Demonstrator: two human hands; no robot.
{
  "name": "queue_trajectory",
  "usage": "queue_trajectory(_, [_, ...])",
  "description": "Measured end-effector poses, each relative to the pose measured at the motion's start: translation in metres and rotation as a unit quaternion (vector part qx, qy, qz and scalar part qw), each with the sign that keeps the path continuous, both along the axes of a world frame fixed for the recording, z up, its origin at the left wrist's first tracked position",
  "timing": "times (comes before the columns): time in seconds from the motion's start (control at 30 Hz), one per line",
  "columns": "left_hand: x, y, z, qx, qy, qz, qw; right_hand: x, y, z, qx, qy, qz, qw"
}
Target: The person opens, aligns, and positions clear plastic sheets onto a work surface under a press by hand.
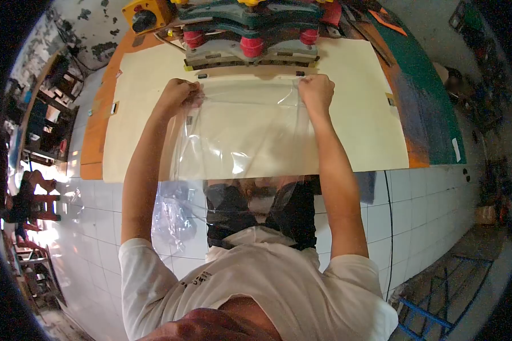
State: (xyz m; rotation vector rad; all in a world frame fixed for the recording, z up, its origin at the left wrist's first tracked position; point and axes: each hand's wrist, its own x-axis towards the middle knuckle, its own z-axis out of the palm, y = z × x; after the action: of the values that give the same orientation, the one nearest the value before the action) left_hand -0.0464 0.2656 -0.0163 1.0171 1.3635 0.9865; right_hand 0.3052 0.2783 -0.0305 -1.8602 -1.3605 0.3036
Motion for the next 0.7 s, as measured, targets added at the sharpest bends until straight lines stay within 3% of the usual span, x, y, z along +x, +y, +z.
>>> queue_trajectory(0.1, [0.001, 0.000, 0.001, 0.002, 0.011, 0.012, 1.000, 0.000, -0.005, 0.004, 0.003, 0.005, 0.022, 1.000])
queue_trajectory(0.2, [0.001, 0.003, 0.001, 0.024, 0.092, -0.009, 0.995, -0.003, -0.009, 0.009, -0.015, 0.005, 0.012, 1.000])
queue_trajectory(0.27, [0.003, 0.001, 0.009, 0.048, 0.231, -0.010, 0.972, -0.003, -0.009, 0.008, -0.002, 0.003, 0.011, 1.000])
queue_trajectory(0.37, [0.002, 0.008, 0.003, 0.082, 0.323, 0.035, 0.942, -0.003, -0.008, 0.008, 0.005, 0.012, 0.009, 1.000])
queue_trajectory(0.5, [-0.004, 0.008, 0.003, 0.086, 0.325, 0.015, 0.942, -0.003, -0.008, 0.009, -0.019, 0.009, -0.004, 1.000])
queue_trajectory(0.6, [-0.003, -0.001, 0.013, 0.045, 0.248, 0.002, 0.968, -0.005, -0.010, 0.010, -0.004, 0.015, -0.004, 1.000])
queue_trajectory(0.67, [-0.008, -0.001, 0.005, 0.062, 0.120, -0.009, 0.991, -0.002, -0.007, 0.005, 0.007, -0.007, -0.005, 1.000])
queue_trajectory(0.7, [-0.010, -0.001, 0.006, 0.062, 0.121, -0.008, 0.991, -0.005, -0.008, 0.006, 0.018, -0.031, -0.008, 0.999])
